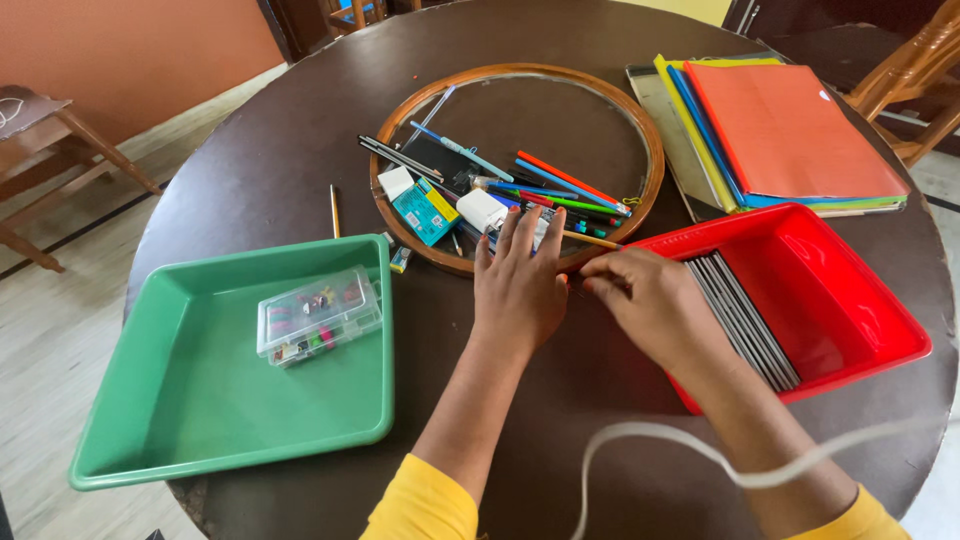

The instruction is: The person sorts stationery items on a round table, picking up pens, pencils, rubber bands, and small accessories from a wooden tray and placing them into green and red plastic trays. The person repeatedly handles individual items, moving them between the table and trays.

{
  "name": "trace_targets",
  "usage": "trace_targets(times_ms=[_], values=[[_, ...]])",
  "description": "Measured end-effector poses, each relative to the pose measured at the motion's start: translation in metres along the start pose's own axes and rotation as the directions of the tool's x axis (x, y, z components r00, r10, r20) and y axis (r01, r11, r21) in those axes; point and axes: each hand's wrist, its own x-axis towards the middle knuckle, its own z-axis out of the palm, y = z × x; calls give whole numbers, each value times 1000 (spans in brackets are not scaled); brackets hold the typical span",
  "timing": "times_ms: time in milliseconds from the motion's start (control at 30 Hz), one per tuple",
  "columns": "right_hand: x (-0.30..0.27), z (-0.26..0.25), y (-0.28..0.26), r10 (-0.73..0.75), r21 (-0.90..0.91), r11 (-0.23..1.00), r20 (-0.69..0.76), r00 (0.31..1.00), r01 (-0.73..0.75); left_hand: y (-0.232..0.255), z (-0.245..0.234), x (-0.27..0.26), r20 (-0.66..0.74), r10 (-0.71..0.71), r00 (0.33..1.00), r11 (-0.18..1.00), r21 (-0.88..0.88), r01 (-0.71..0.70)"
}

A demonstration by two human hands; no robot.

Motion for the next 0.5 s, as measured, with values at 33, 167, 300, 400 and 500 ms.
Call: trace_targets(times_ms=[33, 167, 300, 400, 500], values=[[7, -5, 4, 7, -29, 1000, -18, 1000, -7, -2, 5, 0, -13, -21, 1000, 1000, -8, 21], [36, -19, 22, 118, -114, 987, 4, 993, -117, -11, 18, 1, -101, -57, 993, 997, -52, 52], [67, -22, 38, 188, -152, 972, 45, 981, -179, -20, 24, -3, -155, -66, 986, 997, -60, 58], [90, -20, 50, 235, -200, 955, 68, 970, -218, -25, 29, -2, -189, -66, 980, 997, -59, 56], [111, -13, 59, 281, -243, 937, 95, 955, -251, -30, 30, -2, -167, -89, 982, 993, -95, 73]])
